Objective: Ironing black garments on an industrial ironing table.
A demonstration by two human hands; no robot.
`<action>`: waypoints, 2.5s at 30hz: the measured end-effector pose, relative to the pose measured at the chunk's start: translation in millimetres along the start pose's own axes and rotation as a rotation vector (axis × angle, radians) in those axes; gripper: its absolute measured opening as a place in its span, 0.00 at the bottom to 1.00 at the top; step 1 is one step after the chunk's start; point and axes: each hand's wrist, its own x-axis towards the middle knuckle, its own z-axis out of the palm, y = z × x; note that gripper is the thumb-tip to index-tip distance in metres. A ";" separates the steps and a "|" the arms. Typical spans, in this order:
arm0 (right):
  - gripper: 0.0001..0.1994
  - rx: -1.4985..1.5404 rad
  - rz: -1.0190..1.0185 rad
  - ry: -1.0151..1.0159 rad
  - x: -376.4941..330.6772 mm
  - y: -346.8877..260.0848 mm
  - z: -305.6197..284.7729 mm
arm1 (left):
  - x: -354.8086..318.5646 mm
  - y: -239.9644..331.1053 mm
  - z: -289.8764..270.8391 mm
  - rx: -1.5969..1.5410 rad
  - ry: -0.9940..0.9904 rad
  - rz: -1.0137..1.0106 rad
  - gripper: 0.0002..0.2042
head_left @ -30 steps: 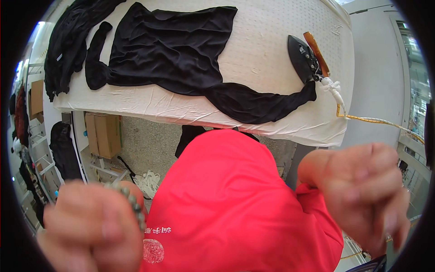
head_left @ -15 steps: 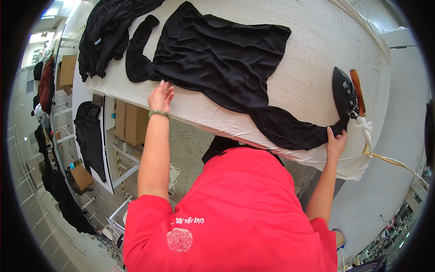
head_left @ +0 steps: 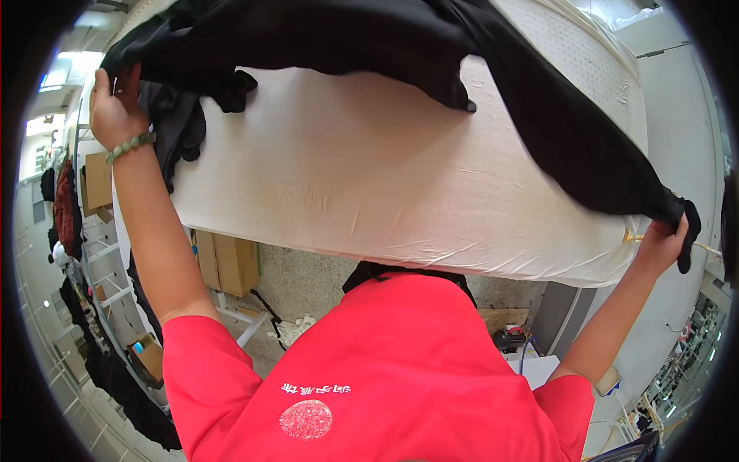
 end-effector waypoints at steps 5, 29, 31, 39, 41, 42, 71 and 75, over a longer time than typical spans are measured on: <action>0.21 0.002 0.194 0.018 -49.5 45.6 -40.8 | -47.7 -58.7 -86.3 0.077 0.081 -0.290 0.12; 0.10 -0.975 0.422 0.033 -187.6 61.3 -131.3 | -292.6 -116.9 27.0 0.270 -0.943 -1.185 0.12; 0.11 -0.946 0.546 -0.022 -206.7 60.1 -129.7 | -290.4 -111.4 10.7 0.400 -0.715 -0.966 0.13; 0.12 -1.051 0.821 -0.022 -206.6 81.8 -103.0 | -314.6 -157.0 74.4 0.428 -0.775 -1.146 0.17; 0.14 -0.957 0.727 -0.087 -198.8 76.3 -102.5 | -313.2 -144.9 74.9 0.411 -0.913 -1.250 0.12; 0.13 -0.979 0.676 -0.091 -196.6 70.3 -105.0 | -310.6 -132.9 66.6 0.385 -0.956 -1.181 0.11; 0.13 -0.730 0.228 -0.130 -76.8 30.6 -15.6 | -101.6 -40.8 67.4 0.296 -0.643 -0.547 0.09; 0.11 -0.116 -0.204 -0.316 9.3 -12.0 36.8 | -20.8 30.2 44.4 -0.151 -0.537 -0.108 0.19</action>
